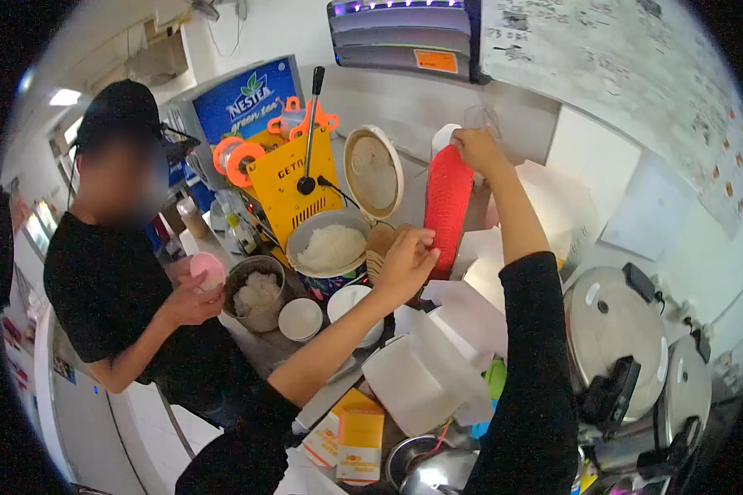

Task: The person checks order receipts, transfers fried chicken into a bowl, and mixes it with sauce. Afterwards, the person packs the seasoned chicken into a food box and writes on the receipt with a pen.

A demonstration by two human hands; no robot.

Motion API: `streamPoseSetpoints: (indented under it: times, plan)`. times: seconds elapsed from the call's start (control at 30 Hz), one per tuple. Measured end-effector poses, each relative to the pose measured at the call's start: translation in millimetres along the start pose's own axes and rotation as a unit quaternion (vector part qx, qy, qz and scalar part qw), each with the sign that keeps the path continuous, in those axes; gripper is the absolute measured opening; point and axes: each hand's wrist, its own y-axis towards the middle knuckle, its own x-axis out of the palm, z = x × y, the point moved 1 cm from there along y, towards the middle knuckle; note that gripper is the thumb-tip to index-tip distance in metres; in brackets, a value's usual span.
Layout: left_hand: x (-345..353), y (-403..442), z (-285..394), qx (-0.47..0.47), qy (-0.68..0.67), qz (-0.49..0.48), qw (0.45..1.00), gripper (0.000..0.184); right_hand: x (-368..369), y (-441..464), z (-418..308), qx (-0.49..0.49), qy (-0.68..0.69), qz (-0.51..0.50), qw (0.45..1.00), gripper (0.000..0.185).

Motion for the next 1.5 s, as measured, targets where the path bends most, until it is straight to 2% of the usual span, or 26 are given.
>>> streamPoseSetpoints:
  times: [0.03,0.1,0.17,0.23,0.27,0.33,0.43,0.53,0.6,0.7,0.73,0.87,1.03,1.1,1.17,1.37,1.47,1.5]
  plan:
    - [2.4,15.2,2.3,0.023,0.031,0.017,0.999,0.032,-5.9,8.4,0.3,0.027,0.003,-0.067,0.997,0.025]
    - [11.1,47.2,-2.9,0.049,0.076,0.04,0.995,0.043,-6.3,15.0,3.5,0.045,0.135,-0.157,0.977,0.026]
    - [23.3,76.3,-6.7,0.063,0.109,0.074,0.989,0.05,-22.7,10.8,-7.3,0.095,0.236,-0.242,0.936,0.026]
    - [30.5,95.2,0.5,0.031,0.124,0.08,0.989,0.059,-54.5,9.4,-37.3,0.172,0.307,-0.315,0.882,0.024]
    - [34.8,102.4,-0.1,0.017,0.133,0.082,0.988,0.063,-57.2,8.4,-32.6,0.137,0.293,-0.34,0.883,0.024]
    - [46.1,109.9,-9.4,0.045,0.139,0.11,0.983,0.073,-58.1,2.8,-20.2,0.067,0.269,-0.385,0.88,0.024]
    - [60.9,117.8,-19.9,0.058,0.123,0.122,0.983,0.085,-48.3,-0.6,3.8,0.174,0.391,-0.406,0.808,0.026]
    - [78.7,125.0,-19.9,0.063,0.141,0.153,0.976,0.094,-38.9,5.3,9.1,0.238,0.462,-0.386,0.762,0.026]
    - [82.3,129.8,-24.9,0.021,0.201,0.161,0.966,0.097,-31.3,12.9,-6.9,0.265,0.477,-0.369,0.752,0.023]
    - [83.3,139.1,-40.5,0.045,0.186,0.219,0.957,0.096,-30.9,22.1,-25.1,0.287,0.49,-0.354,0.743,0.019]
    - [79.1,140.1,-43.5,0.069,0.19,0.212,0.956,0.091,-30.7,22.9,-23.4,0.288,0.493,-0.355,0.74,0.019]
    - [75.4,138.6,-43.1,0.069,0.21,0.219,0.95,0.086,-32.2,23.0,-21.8,0.313,0.516,-0.348,0.717,0.018]
    - [72.3,141.7,-41.2,0.007,0.235,0.157,0.959,0.085,-13.4,35.0,20.6,0.2,0.314,-0.401,0.837,0.015]
    - [77.1,141.9,-45.9,0.026,0.265,0.184,0.946,0.085,-15.5,27.9,12.1,0.311,0.451,-0.366,0.752,0.014]
    - [76.0,140.5,-41.8,0.026,0.269,0.195,0.943,0.086,-24.3,26.5,-5.9,0.383,0.459,-0.321,0.734,0.014]
    - [75.3,139.3,-41.8,0.022,0.237,0.171,0.956,0.09,-25.2,29.3,-8.0,0.353,0.385,-0.37,0.769,0.015]
    - [78.1,139.7,-48.4,0.015,0.222,0.167,0.961,0.094,-19.7,36.4,-3.5,0.208,0.18,-0.385,0.881,0.013]
    - [79.9,140.0,-50.8,0.013,0.216,0.166,0.962,0.097,-16.1,35.9,-3.2,0.216,0.16,-0.347,0.898,0.013]
